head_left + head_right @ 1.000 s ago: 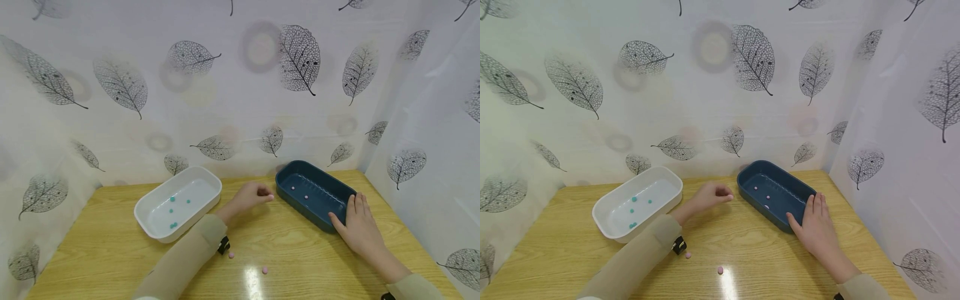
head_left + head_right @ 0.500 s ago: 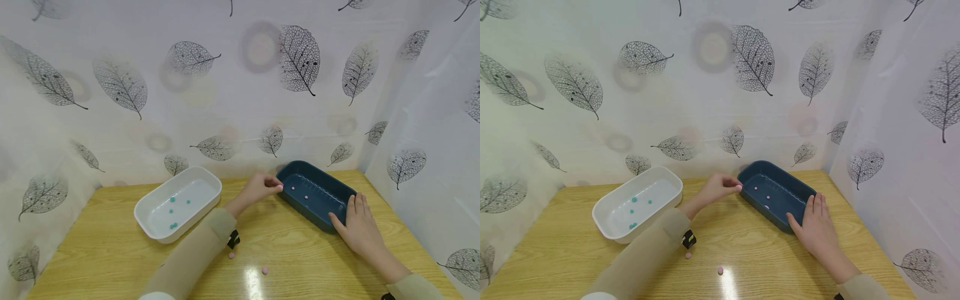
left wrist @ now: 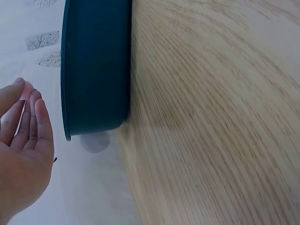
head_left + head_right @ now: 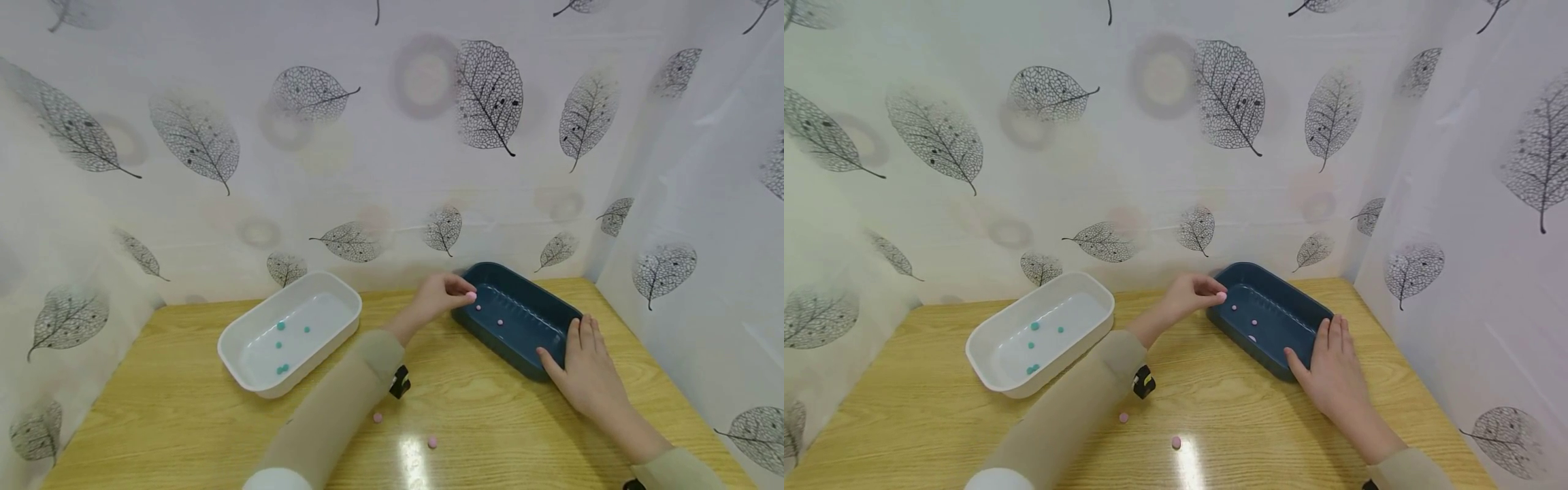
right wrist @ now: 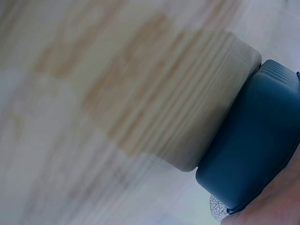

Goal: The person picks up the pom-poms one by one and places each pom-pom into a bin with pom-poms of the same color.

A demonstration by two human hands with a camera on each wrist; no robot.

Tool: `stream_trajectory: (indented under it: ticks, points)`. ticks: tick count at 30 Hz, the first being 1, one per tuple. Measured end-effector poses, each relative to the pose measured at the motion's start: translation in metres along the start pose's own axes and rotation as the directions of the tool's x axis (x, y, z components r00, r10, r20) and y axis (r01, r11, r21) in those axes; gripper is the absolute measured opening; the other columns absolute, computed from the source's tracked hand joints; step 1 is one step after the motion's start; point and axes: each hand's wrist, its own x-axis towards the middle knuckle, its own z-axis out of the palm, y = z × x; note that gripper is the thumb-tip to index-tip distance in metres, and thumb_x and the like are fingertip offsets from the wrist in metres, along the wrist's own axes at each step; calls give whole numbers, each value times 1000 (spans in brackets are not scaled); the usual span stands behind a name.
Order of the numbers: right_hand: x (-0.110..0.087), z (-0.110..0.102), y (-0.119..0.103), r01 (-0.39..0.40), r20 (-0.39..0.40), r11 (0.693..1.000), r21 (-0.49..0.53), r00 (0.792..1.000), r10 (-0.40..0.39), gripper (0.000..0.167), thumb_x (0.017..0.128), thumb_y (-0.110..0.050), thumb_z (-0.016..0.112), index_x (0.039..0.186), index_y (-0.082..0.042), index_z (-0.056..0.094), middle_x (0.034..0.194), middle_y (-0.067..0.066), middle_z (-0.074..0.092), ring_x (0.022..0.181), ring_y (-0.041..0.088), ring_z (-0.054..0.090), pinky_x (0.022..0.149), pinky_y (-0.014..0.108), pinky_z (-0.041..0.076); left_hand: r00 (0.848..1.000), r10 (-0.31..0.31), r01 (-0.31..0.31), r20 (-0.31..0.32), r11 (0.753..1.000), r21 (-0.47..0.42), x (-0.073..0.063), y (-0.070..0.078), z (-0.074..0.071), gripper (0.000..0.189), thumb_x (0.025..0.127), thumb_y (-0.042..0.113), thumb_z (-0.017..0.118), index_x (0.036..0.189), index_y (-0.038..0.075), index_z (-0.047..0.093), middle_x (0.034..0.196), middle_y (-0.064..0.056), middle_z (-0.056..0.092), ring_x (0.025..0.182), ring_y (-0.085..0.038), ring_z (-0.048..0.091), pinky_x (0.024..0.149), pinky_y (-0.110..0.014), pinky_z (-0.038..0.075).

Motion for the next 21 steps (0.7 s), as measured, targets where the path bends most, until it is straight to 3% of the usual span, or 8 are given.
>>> stream_trajectory:
  ticks: [11,21]
  points:
    - [0,-2,-1,-2,9,1000,8,1000,2,99,110,-54,47,155,28,13,164,51,6,157,63,2,126,74,14,999,39,-39,-28,999,-19,14,-1,22,21,99,17,78,116,7,81,109,-10,81,90,-13,74,76,-18,58]
    - [0,-1,-1,-5,10,1000,11,1000,5,99,110,-53,48,155,28,13,164,51,6,157,63,1,126,75,14,997,32,-35,-69,999,-31,19,-1,31,20,98,15,78,116,6,81,109,-11,81,90,-15,75,75,-18,59]
